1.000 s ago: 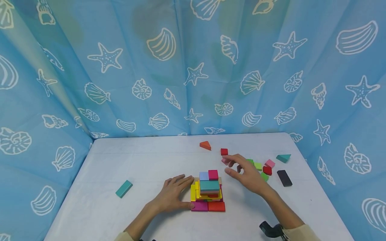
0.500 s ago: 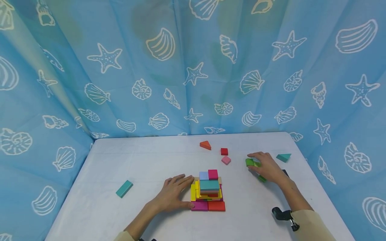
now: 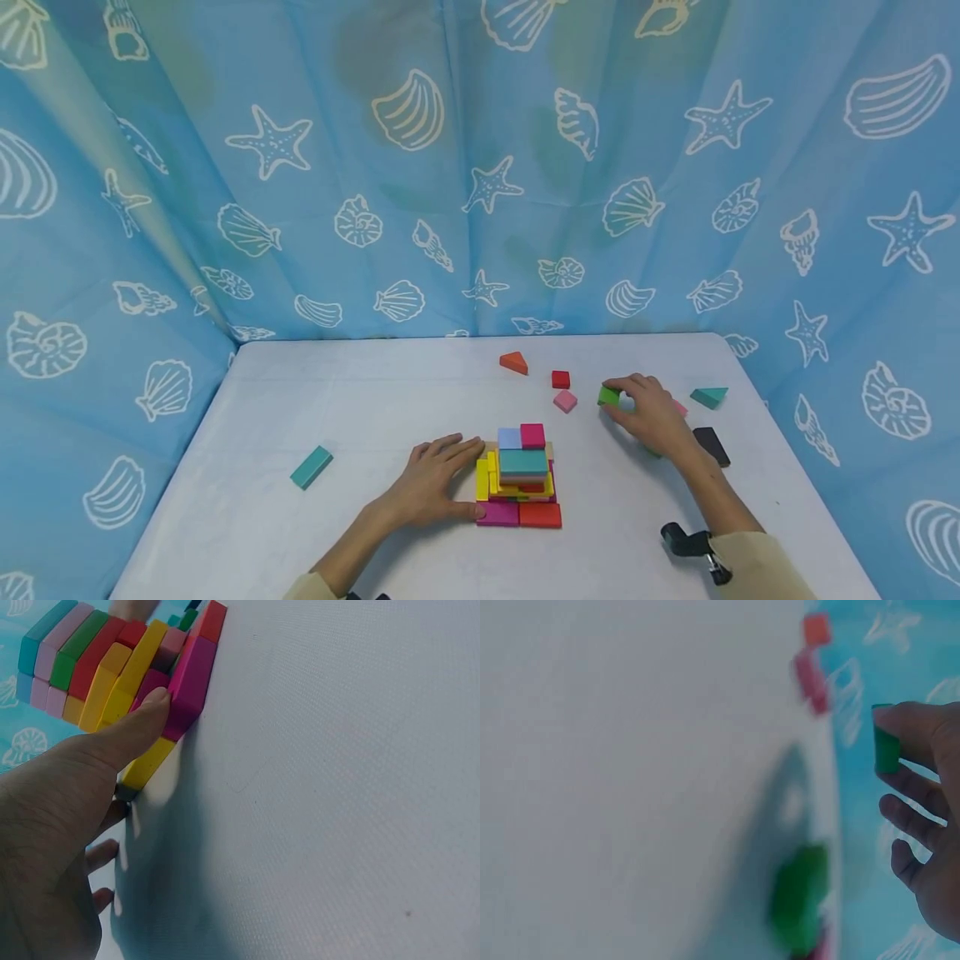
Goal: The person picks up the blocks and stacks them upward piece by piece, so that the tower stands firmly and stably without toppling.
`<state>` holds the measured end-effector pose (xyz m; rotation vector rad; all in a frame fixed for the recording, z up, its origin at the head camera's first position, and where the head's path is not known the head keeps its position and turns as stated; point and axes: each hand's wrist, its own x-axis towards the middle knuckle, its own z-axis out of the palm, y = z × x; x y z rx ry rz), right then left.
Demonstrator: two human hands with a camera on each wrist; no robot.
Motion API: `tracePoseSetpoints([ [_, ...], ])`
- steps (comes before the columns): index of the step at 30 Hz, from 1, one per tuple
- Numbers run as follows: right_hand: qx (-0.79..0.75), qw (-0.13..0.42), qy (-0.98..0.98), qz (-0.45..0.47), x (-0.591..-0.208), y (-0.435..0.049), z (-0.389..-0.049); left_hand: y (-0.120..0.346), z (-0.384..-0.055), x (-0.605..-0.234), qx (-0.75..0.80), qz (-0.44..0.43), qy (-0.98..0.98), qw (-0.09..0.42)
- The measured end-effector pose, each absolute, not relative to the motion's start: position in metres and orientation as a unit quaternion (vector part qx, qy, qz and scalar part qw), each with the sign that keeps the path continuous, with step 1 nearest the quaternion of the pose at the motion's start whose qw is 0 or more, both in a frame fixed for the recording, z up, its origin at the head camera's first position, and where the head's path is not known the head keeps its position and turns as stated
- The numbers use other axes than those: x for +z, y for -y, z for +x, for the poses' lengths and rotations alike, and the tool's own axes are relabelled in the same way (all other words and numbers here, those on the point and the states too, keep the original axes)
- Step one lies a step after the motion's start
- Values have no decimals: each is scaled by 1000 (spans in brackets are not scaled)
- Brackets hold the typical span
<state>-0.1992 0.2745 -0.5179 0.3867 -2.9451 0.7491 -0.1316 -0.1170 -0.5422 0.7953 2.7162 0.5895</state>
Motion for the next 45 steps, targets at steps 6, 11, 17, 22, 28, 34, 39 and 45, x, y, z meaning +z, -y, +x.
tracePoseSetpoints([
  [6, 304, 68, 935, 167, -469, -224, -184, 119, -131, -542, 202, 274, -932, 122],
  [11, 344, 68, 909, 225, -443, -185, -164, 119, -131, -542, 206, 278, -931, 116],
  [17, 364, 37, 884, 291, -434, -152, -143, 120, -132, -542, 212, 282, -929, 113],
  [22, 350, 25, 884, 310, -440, -142, -139, 119, -132, -542, 215, 280, -928, 117],
  [28, 340, 14, 893, 295, -448, -142, -138, 119, -131, -543, 212, 280, -928, 124],
  [34, 337, 12, 897, 287, -450, -144, -138, 119, -131, -543, 210, 283, -928, 119],
  [39, 335, 17, 898, 286, -451, -144, -138, 118, -131, -543, 209, 281, -929, 120],
  [45, 335, 23, 897, 289, -452, -145, -138, 117, -131, -542, 207, 278, -930, 120],
])
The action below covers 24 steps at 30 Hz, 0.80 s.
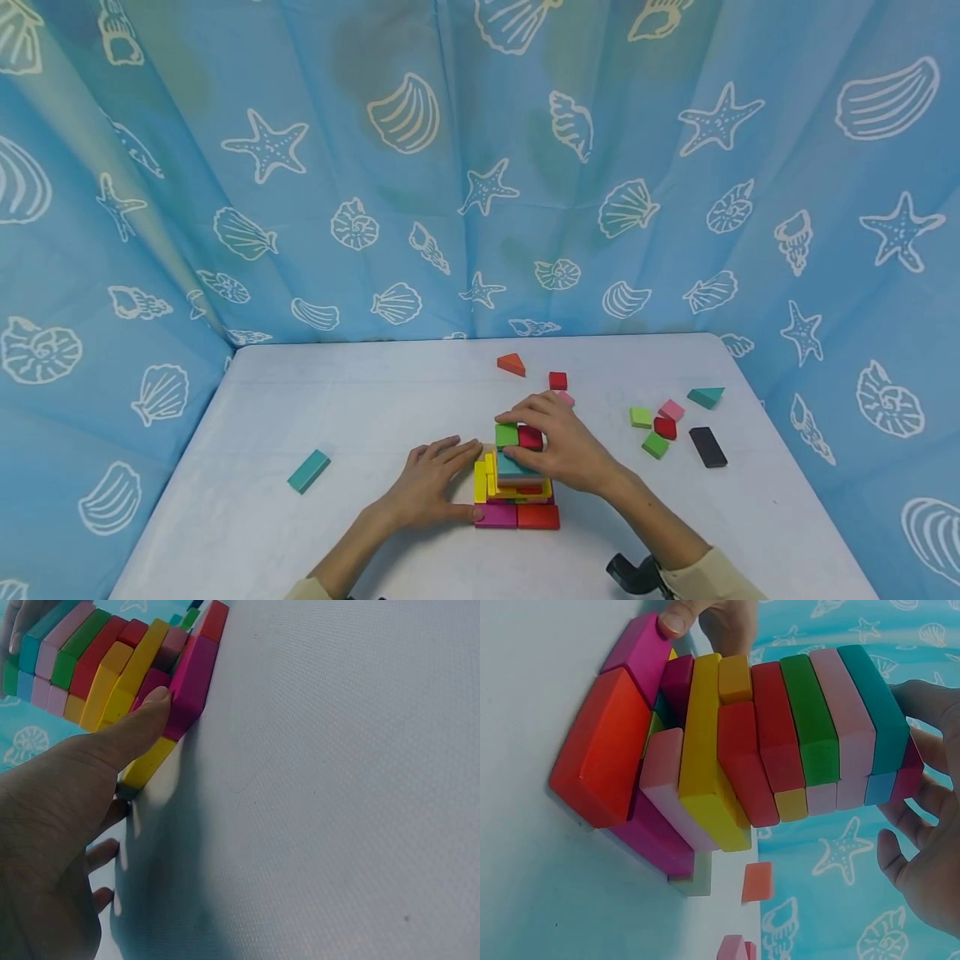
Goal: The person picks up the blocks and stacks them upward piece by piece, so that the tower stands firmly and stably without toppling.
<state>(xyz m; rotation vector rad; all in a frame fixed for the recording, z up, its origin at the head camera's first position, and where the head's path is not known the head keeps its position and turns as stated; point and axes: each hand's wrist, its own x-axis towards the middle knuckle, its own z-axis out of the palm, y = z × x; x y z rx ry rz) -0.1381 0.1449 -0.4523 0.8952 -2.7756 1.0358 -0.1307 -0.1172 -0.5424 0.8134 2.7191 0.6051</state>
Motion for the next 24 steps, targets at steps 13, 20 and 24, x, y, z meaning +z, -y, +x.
tracePoseSetpoints([
  [13, 341, 1, 897, 282, -453, -148, -138, 117, -131, -544, 210, 275, -931, 119],
  [20, 398, 10, 886, 236, -452, -166, -154, 117, -131, -545, 210, 272, -931, 123],
  [24, 404, 8, 895, 192, -470, -190, -181, 117, -131, -546, 210, 272, -931, 122],
])
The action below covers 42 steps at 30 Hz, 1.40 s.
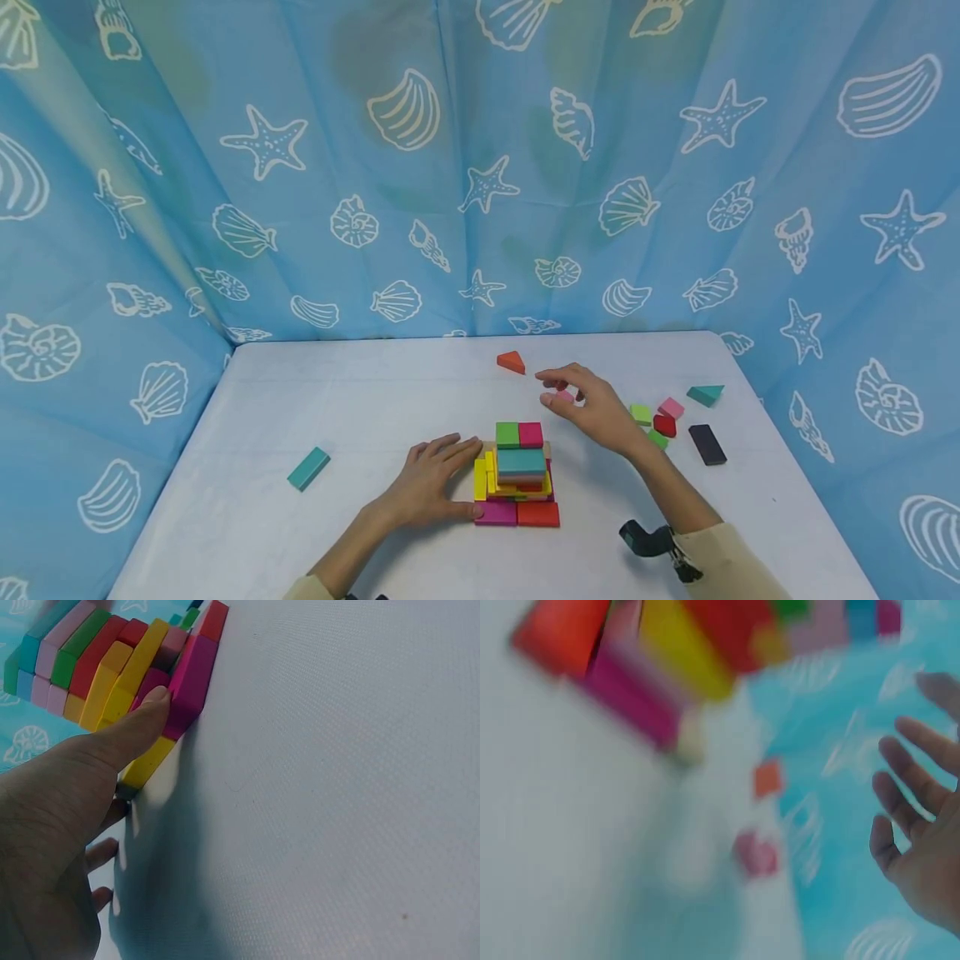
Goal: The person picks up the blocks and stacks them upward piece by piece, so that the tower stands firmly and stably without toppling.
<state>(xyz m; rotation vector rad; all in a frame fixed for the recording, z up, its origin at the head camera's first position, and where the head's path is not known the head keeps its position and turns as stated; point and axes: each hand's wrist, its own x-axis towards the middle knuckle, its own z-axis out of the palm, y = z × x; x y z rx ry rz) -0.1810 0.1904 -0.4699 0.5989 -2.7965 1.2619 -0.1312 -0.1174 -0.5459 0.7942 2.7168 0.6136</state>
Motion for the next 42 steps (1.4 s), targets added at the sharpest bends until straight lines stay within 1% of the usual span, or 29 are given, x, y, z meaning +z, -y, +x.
tracePoseSetpoints([
  [4, 353, -12, 925, 140, -501, -211, -206, 119, -132, -548, 211, 275, -931, 120],
  [9, 288, -45, 953, 84, -532, -219, -221, 119, -132, -548, 212, 277, -929, 120],
  [13, 279, -34, 957, 74, -542, -219, -226, 118, -132, -545, 212, 276, -930, 122],
  [17, 275, -18, 958, 79, -543, -217, -224, 117, -132, -545, 211, 276, -930, 123],
  [20, 287, -4, 954, 87, -536, -215, -219, 117, -131, -545, 210, 277, -930, 123],
  [22, 303, 8, 948, 98, -524, -214, -212, 117, -131, -545, 212, 276, -929, 124],
  [27, 352, 38, 925, 138, -475, -208, -183, 118, -132, -544, 214, 277, -929, 123],
  [31, 378, 52, 904, 195, -442, -203, -155, 119, -131, -542, 215, 276, -929, 121],
  [35, 373, 23, 895, 245, -427, -197, -129, 119, -131, -543, 214, 274, -930, 122],
  [38, 351, -13, 902, 250, -423, -193, -116, 118, -131, -544, 210, 274, -931, 121],
  [42, 314, -52, 917, 240, -423, -189, -108, 117, -131, -545, 211, 275, -930, 122],
])
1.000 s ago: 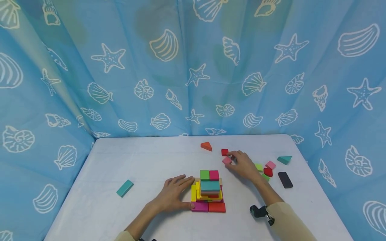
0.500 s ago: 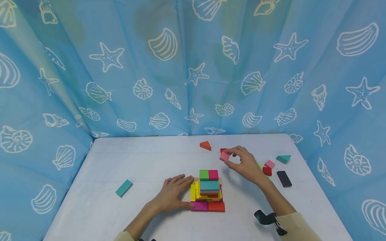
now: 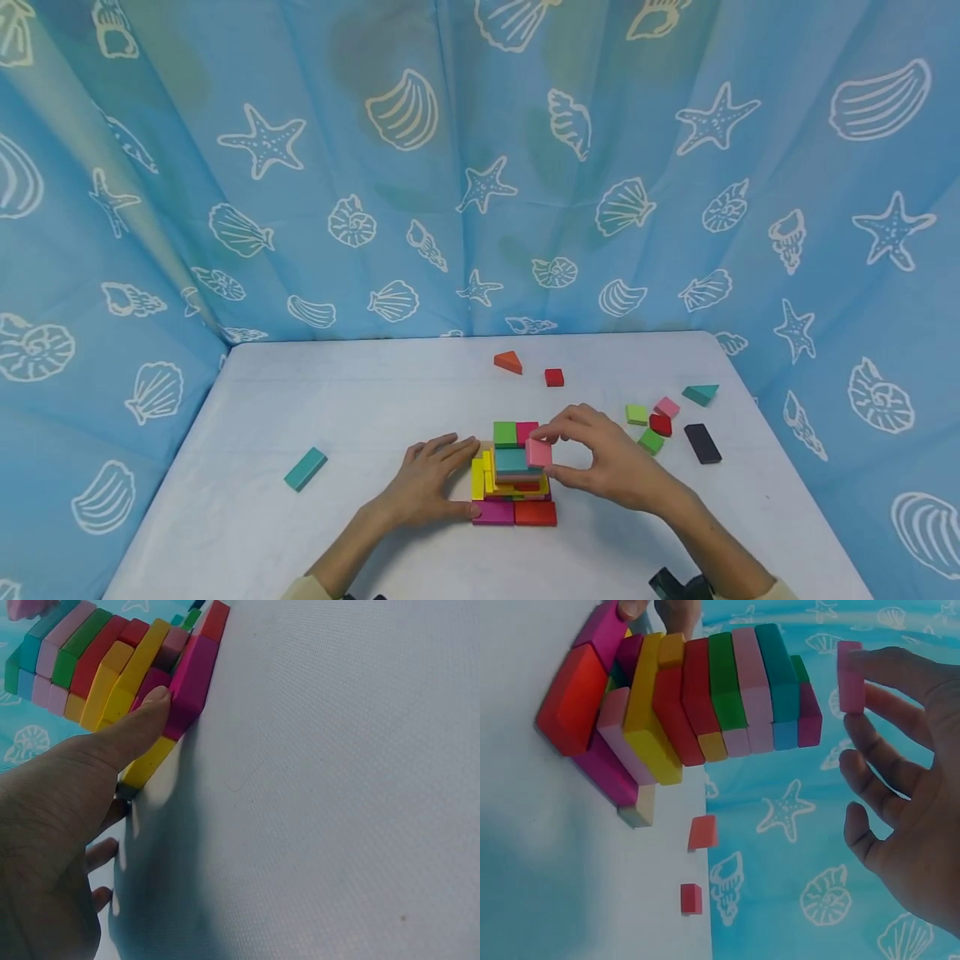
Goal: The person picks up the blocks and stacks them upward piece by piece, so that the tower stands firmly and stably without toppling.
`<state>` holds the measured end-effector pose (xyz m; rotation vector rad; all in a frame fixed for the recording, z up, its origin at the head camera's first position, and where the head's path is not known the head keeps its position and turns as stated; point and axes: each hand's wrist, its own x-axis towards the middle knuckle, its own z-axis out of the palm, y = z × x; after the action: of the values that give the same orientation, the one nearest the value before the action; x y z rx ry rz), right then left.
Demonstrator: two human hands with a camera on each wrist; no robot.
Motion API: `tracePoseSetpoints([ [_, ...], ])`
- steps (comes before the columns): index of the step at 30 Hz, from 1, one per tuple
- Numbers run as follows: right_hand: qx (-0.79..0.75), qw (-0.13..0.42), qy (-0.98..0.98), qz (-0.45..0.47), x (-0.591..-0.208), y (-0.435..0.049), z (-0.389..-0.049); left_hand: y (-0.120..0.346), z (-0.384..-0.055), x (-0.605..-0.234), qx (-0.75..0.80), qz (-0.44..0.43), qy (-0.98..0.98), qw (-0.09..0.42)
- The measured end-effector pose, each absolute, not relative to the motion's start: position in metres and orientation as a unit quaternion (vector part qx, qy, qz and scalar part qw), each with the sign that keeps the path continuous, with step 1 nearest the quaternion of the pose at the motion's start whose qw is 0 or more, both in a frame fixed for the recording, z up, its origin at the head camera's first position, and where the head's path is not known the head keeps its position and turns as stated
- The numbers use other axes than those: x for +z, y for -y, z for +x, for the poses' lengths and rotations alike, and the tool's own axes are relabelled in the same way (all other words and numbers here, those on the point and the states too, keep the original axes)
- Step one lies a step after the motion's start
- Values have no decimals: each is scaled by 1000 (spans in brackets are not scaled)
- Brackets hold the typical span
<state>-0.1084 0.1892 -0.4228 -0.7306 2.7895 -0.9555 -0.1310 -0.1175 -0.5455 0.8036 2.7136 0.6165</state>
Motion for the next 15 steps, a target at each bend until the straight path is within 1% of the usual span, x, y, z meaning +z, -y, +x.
tracePoseSetpoints([
  [5, -289, 76, -925, -235, -425, -187, -108, 117, -131, -545, 214, 275, -929, 124],
  [15, -278, 74, -928, -237, -432, -185, -112, 118, -130, -543, 215, 272, -930, 122],
])
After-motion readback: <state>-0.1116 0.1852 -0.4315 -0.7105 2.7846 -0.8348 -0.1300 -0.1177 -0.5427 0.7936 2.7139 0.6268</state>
